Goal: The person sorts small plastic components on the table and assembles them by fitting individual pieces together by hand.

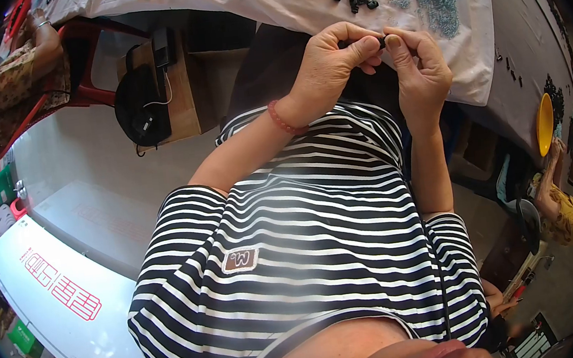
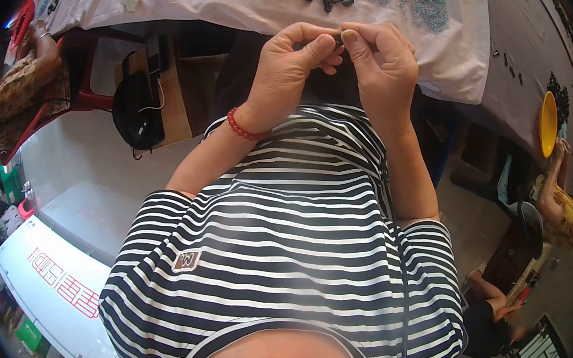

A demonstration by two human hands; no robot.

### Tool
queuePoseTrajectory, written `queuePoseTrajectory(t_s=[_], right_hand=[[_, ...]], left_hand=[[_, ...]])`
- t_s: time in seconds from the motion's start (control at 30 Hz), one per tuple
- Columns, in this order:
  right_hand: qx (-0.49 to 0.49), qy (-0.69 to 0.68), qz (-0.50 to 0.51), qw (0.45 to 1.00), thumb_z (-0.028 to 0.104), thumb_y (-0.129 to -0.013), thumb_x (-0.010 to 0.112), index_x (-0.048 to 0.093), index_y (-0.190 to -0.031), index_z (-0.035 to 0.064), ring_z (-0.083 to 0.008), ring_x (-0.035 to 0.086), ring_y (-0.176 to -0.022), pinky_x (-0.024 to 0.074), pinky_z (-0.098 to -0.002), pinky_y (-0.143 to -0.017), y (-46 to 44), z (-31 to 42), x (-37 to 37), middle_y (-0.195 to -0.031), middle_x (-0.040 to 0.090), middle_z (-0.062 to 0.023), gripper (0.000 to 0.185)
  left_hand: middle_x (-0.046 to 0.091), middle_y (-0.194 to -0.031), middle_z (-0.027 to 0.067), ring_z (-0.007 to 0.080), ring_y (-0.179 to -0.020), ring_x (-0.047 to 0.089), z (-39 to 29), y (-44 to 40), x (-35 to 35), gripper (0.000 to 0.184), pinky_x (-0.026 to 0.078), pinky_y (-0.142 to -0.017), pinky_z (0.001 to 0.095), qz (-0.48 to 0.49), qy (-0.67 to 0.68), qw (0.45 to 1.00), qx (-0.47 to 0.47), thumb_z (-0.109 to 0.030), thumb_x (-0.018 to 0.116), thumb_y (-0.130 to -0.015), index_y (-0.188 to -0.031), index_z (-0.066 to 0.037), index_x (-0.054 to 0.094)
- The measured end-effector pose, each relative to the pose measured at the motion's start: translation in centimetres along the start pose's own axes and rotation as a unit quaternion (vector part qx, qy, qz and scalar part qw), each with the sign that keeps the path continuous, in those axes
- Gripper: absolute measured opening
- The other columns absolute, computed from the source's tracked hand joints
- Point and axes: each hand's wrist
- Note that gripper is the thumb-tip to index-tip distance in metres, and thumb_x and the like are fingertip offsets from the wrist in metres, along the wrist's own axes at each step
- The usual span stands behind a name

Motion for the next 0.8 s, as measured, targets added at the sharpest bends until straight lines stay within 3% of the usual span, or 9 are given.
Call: queuePoseTrajectory(t_s=[0.3,0.4,0.5,0.6,0.8], right_hand=[[0.010,-0.033,-0.031,0.999,0.007,-0.091,0.072,0.073,-0.099,-0.0005,-0.0119,0.058,-0.074,0.0460,-0.0243,-0.069,0.69,-0.10,0.67,-0.082,0.066,-0.0047,0.011],[-0.027,0.021,-0.031,0.999,0.007,-0.091,0.072,0.073,-0.099,-0.0008,-0.0119,0.058,-0.074,0.0460,-0.0237,-0.069,0.59,-0.18,0.64,-0.082,0.066,-0.0048,0.011],[0.014,-0.037,-0.018,0.999,0.006,-0.091,0.072,0.073,-0.100,-0.0012,-0.0111,0.059,-0.077,0.0465,-0.0231,-0.072,0.42,-0.23,0.69,-0.084,0.067,-0.0048,0.012],[0.065,-0.077,0.018,0.995,0.005,-0.096,0.067,0.071,-0.107,-0.0018,-0.0061,0.060,-0.088,0.0500,-0.0195,-0.079,0.65,-0.64,0.00,-0.097,0.065,-0.0019,0.014],[0.041,-0.091,-0.007,0.995,0.005,-0.092,0.070,0.072,-0.101,-0.0023,-0.0097,0.060,-0.082,0.0473,-0.0226,-0.076,0.80,-0.39,0.07,-0.091,0.068,-0.0050,0.011]], left_hand=[[0.070,-0.089,0.0085,0.0119,-0.078,0.067,-0.01,0.21,0.59,0.018,0.056,-0.068,0.0237,-0.018,0.000,1.000,0.014,-0.013,0.067,-0.096,-0.104,0.003,0.066],[0.070,-0.096,0.0089,0.0129,-0.083,0.067,-0.20,0.31,0.53,0.022,0.056,-0.073,0.0256,-0.011,-0.021,1.000,0.009,-0.017,0.069,-0.096,-0.106,0.002,0.066],[0.070,-0.096,0.0088,0.0130,-0.083,0.067,-0.23,0.31,0.48,0.023,0.056,-0.074,0.0254,-0.014,-0.019,1.000,0.008,-0.017,0.069,-0.096,-0.106,0.003,0.066],[0.070,-0.096,0.0088,0.0132,-0.083,0.067,-0.12,0.19,0.38,0.024,0.056,-0.074,0.0255,-0.007,-0.001,1.000,0.005,-0.017,0.069,-0.096,-0.108,0.003,0.066],[0.071,-0.096,0.0088,0.0130,-0.085,0.068,-0.32,0.23,0.55,0.024,0.056,-0.074,0.0254,-0.008,-0.028,1.000,-0.008,-0.017,0.070,-0.095,-0.108,0.003,0.066]])
Point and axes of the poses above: each hand's wrist, its own y-axis away from the middle knuckle, its own x-axis out of the palm, z = x × y
